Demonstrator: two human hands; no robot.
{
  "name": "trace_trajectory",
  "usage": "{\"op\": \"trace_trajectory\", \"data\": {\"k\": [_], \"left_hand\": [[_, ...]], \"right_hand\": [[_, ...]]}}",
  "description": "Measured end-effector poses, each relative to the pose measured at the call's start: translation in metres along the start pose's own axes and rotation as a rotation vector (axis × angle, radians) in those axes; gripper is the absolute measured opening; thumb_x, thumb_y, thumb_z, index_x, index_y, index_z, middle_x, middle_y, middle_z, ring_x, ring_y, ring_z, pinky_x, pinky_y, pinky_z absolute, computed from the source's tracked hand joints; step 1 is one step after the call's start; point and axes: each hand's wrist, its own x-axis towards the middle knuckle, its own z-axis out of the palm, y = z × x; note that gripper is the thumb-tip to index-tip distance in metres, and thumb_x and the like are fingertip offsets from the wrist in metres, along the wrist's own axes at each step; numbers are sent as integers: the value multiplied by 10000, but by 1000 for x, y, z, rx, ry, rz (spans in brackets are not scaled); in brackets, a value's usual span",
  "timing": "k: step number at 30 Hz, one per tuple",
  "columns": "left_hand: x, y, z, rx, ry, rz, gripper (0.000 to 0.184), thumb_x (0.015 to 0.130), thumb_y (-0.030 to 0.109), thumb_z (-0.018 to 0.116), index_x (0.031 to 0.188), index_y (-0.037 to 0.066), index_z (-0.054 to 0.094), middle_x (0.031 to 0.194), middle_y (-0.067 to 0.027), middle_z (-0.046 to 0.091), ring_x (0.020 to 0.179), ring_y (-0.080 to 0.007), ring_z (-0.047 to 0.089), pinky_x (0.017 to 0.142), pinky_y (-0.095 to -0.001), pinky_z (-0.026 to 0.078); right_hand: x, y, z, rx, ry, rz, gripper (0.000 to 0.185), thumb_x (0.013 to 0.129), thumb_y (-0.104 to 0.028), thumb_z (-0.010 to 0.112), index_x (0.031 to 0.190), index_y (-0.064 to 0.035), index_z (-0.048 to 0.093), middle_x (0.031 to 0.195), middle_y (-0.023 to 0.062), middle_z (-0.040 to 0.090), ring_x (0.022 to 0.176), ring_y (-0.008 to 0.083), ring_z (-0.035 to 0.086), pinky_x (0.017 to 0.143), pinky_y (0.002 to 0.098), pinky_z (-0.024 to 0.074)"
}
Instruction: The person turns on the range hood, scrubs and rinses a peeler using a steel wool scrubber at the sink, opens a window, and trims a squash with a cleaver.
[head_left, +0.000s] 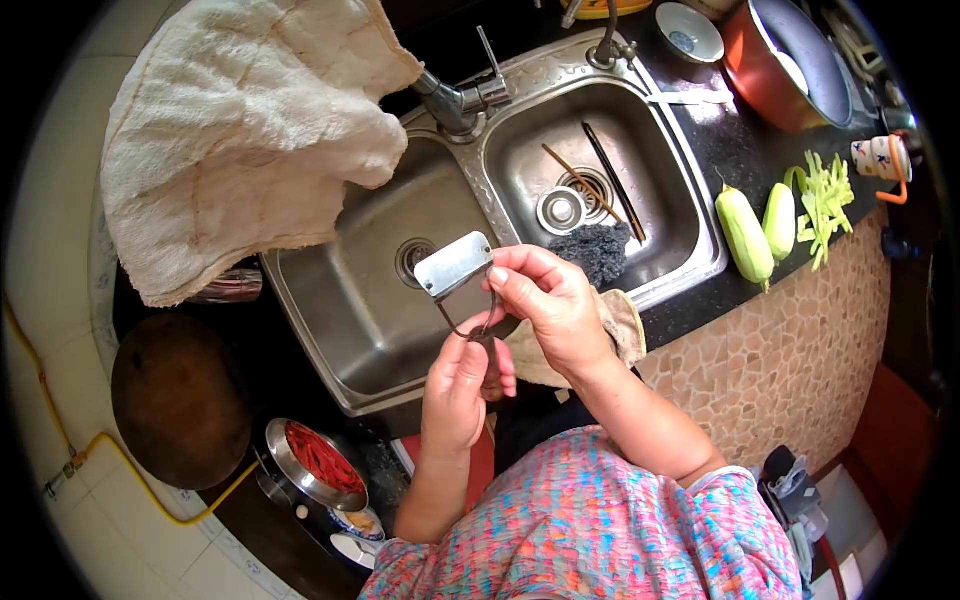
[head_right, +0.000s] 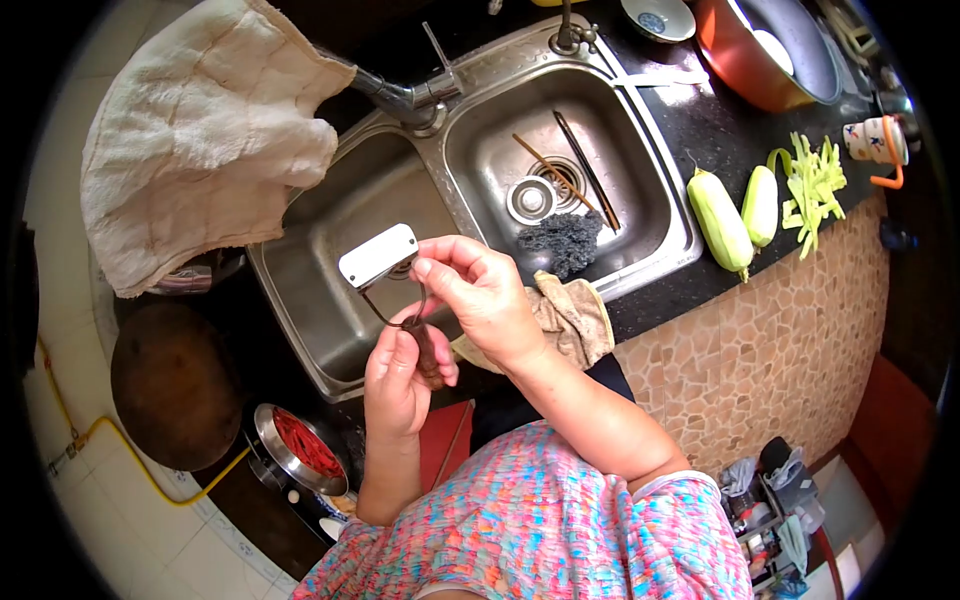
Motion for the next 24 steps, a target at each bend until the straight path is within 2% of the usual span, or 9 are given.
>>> {"op": "trace_trajectory", "data": {"k": [2, 6, 8, 9, 12, 14, 16, 20, 24], "left_hand": [[0, -4, 3, 14, 34, 37, 421, 981, 309, 456, 1263, -3, 458, 828, -92, 561, 662, -141, 534, 606, -245, 474], [-4, -8, 10, 416, 268, 235, 320, 908, 108, 595, 1193, -24, 538, 941, -79, 610, 752, -116, 566, 659, -260, 499], [-6, -2, 8, 970, 375, 513, 320, 839, 40, 666, 1139, -27, 576, 979, -80, 623, 801, -122, 578, 699, -263, 502], [-6, 5, 13, 1037, 407, 590, 324, 782, 23, 716, 1085, -17, 610, 943, -86, 619, 791, -140, 582, 701, -270, 494], [-10, 15, 23, 1209, 477, 625, 331, 756, 32, 736, 1067, 2, 625, 897, -100, 603, 763, -164, 582, 693, -283, 486], [-11, 19, 29, 1213, 516, 574, 362, 750, 53, 741, 1096, 44, 637, 844, -93, 576, 736, -190, 576, 672, -302, 481], [-11, 20, 27, 1454, 509, 612, 413, 721, 119, 764, 1115, 98, 643, 800, -58, 551, 629, -203, 579, 544, -323, 492], [-13, 13, 24, 1531, 487, 584, 432, 719, 139, 759, 1136, 120, 649, 769, -34, 513, 604, -182, 553, 521, -318, 479], [-18, 13, 25, 1511, 469, 542, 418, 721, 133, 755, 1127, 119, 654, 780, -39, 513, 630, -195, 557, 537, -326, 483]], "right_hand": [[-3, -5, -3, 16, -41, -5, 255, 921, -124, 574, 1116, 39, 585, 924, 38, 627, 800, 74, 577, 692, 217, 498], [-8, -11, -9, -117, 2, 12, 331, 940, -150, 540, 1222, 23, 552, 974, 54, 637, 842, 82, 575, 748, 230, 483], [-13, -11, -23, -120, -30, 107, 330, 952, -180, 518, 1212, 18, 560, 1018, 78, 639, 868, 97, 585, 720, 230, 479], [-17, -9, -25, -50, -28, 113, 365, 975, -237, 472, 1216, 24, 554, 1032, 101, 640, 869, 120, 605, 697, 232, 476], [-28, -11, -31, 292, -60, 160, 400, 990, -275, 433, 1213, 41, 538, 1025, 115, 635, 869, 135, 614, 692, 229, 472], [-34, -12, -27, 304, -27, 163, 437, 999, -313, 397, 1204, 51, 526, 999, 120, 630, 855, 147, 620, 689, 227, 469], [-38, -9, -28, 128, -6, -10, 423, 995, -328, 405, 1171, 38, 521, 967, 167, 623, 820, 190, 627, 677, 262, 491], [-35, -10, -33, -191, 106, -25, 313, 945, -233, 550, 1155, -4, 587, 882, 15, 610, 785, 70, 567, 674, 202, 444], [-34, -9, -36, -268, 143, -46, 240, 921, -188, 592, 1082, -13, 624, 820, -14, 610, 754, 41, 552, 644, 186, 438]]}}
